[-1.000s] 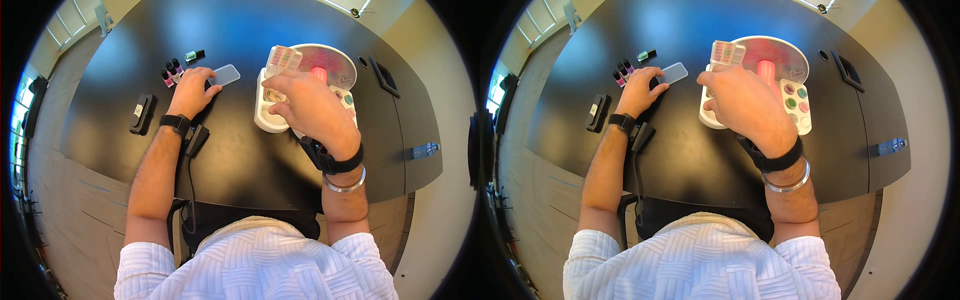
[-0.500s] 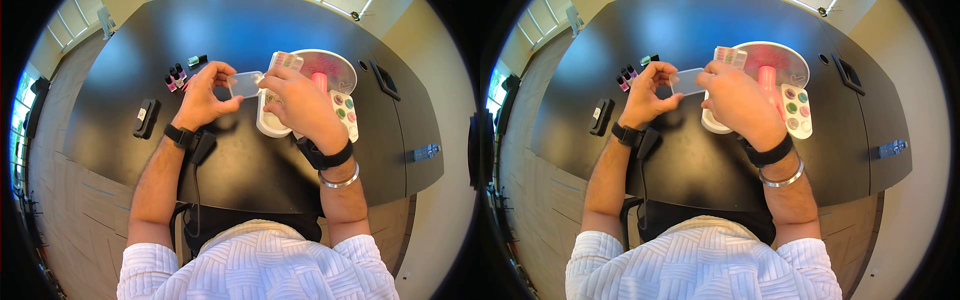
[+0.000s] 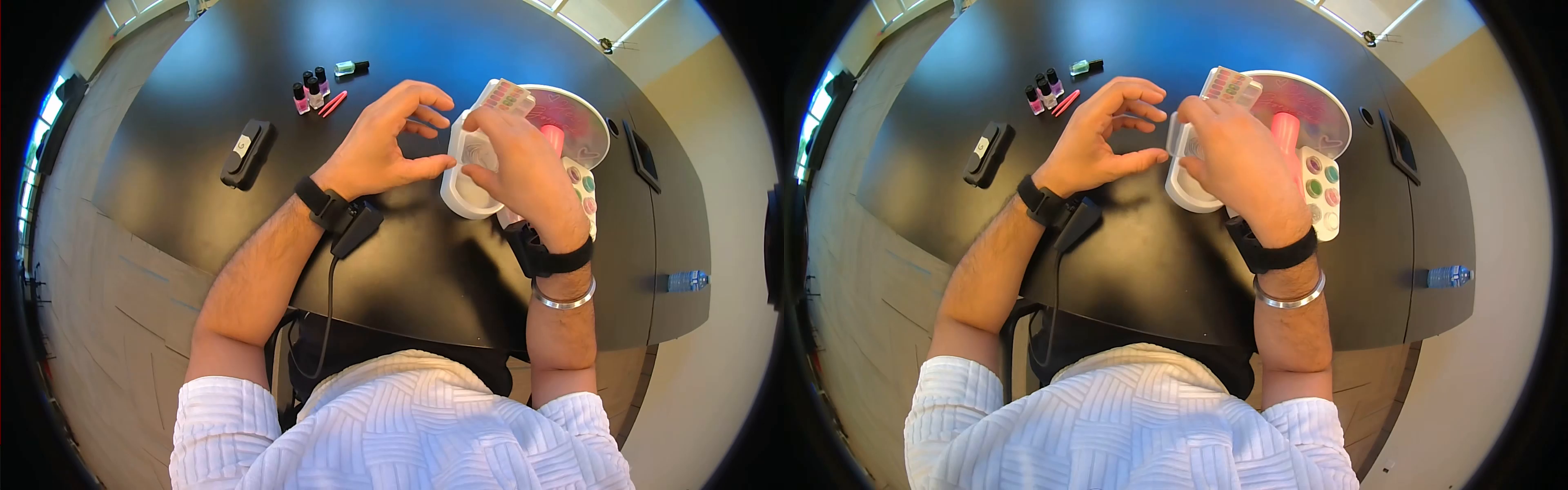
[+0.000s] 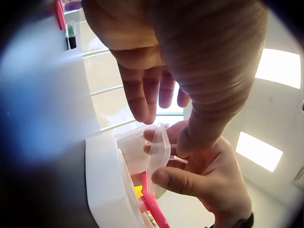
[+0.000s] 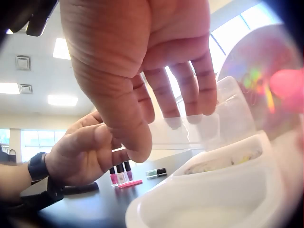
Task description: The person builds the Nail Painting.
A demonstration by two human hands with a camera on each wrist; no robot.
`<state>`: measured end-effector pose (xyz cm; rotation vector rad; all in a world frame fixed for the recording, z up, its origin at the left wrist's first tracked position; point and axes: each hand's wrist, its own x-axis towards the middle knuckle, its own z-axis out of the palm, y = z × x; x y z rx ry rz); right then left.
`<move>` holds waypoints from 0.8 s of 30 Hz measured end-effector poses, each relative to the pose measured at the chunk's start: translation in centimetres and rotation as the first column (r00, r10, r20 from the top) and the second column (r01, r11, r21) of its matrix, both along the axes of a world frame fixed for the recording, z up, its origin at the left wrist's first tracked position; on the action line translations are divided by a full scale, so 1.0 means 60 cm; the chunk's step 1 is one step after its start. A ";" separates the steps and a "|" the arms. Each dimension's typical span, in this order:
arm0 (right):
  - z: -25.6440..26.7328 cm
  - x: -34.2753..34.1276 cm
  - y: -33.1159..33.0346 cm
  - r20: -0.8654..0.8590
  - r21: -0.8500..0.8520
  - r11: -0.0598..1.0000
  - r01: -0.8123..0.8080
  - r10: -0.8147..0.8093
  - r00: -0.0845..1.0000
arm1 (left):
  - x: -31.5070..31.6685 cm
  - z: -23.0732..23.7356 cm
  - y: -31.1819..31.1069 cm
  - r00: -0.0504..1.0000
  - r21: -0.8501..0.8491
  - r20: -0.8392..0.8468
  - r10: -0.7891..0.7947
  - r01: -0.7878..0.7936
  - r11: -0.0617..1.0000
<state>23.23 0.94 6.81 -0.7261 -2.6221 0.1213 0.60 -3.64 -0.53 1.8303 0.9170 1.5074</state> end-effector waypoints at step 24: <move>-0.047 -0.002 0.014 0.109 0.028 0.974 0.226 -0.228 0.968 | -0.024 0.007 0.005 0.936 0.047 -0.235 0.262 -0.258 0.965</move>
